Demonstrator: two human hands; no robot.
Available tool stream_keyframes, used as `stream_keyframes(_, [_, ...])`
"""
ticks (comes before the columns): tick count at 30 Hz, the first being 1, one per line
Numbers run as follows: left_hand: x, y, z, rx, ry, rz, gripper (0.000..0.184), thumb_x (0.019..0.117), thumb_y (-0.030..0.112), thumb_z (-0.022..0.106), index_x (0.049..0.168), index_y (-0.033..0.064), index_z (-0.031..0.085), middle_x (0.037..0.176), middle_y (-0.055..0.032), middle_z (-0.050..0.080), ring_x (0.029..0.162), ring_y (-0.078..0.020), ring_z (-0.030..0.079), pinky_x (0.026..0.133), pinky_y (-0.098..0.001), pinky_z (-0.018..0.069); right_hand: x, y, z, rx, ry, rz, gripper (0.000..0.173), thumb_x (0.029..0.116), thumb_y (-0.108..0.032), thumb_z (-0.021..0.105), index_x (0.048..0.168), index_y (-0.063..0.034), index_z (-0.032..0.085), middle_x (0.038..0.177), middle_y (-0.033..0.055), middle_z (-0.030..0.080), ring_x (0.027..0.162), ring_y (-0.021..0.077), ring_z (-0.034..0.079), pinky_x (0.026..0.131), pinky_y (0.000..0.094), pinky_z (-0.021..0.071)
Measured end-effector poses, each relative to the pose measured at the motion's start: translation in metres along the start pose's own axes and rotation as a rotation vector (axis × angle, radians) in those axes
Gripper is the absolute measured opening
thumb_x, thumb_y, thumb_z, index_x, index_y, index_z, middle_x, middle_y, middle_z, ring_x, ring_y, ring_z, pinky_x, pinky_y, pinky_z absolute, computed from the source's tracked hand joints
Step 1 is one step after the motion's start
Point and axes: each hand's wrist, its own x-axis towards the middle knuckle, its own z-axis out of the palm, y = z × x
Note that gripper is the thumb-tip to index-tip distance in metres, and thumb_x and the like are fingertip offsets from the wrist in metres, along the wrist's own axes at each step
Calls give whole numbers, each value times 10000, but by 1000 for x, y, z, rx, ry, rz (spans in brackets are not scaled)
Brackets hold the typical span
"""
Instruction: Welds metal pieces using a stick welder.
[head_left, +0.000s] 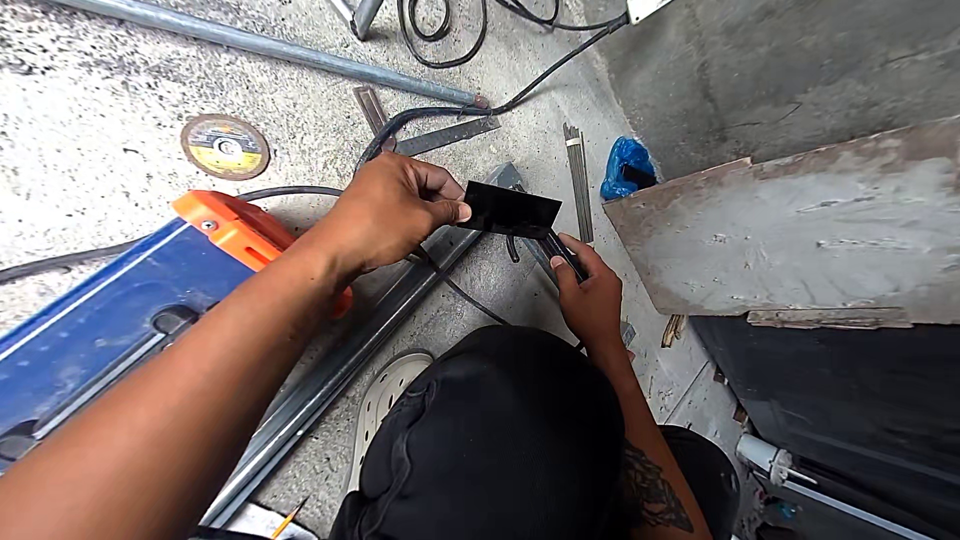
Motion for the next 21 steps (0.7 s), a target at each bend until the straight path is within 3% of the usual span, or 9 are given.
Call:
stream_keyframes(5, [0,2,1,-5,-3,-21,99,953,218,749,866,176,769,711,45,688,622,-65,606,592,-313,497,0,-5,-2,-10,-24,49,352,1006,-258,612,1345,-196,681,942,59,733,706,155,654,659,418,550])
stream_keyframes(10, [-1,2,1,-7,-7,-1,85,955,208,744,884,168,769,728,40,697,630,-68,616,603,-319,514,1,-6,-4,-38,-45,50,375,1008,-278,595,1365,-189,668,1017,78,742,810,199,692,730,476,566])
stream_keyframes(14, [-1,0,0,-5,-12,7,76,954,216,746,902,168,771,743,33,704,646,-74,629,622,-334,530,1,-5,-2,-25,-43,52,370,1008,-265,602,1364,-191,667,1019,65,744,802,175,693,729,448,569])
stream_keyframes(18, [-1,2,0,2,-13,-9,81,956,217,746,892,176,773,740,43,704,649,-69,628,626,-326,526,1,-4,-1,-17,-37,47,361,1004,-259,610,1352,-187,675,902,57,725,673,156,647,637,413,552])
stream_keyframes(21, [-1,4,1,-17,-14,-37,102,963,204,735,872,166,760,719,30,690,628,-82,617,596,-333,512,-1,-3,0,1,8,44,350,998,-251,617,1337,-197,686,915,48,732,695,148,657,652,405,557])
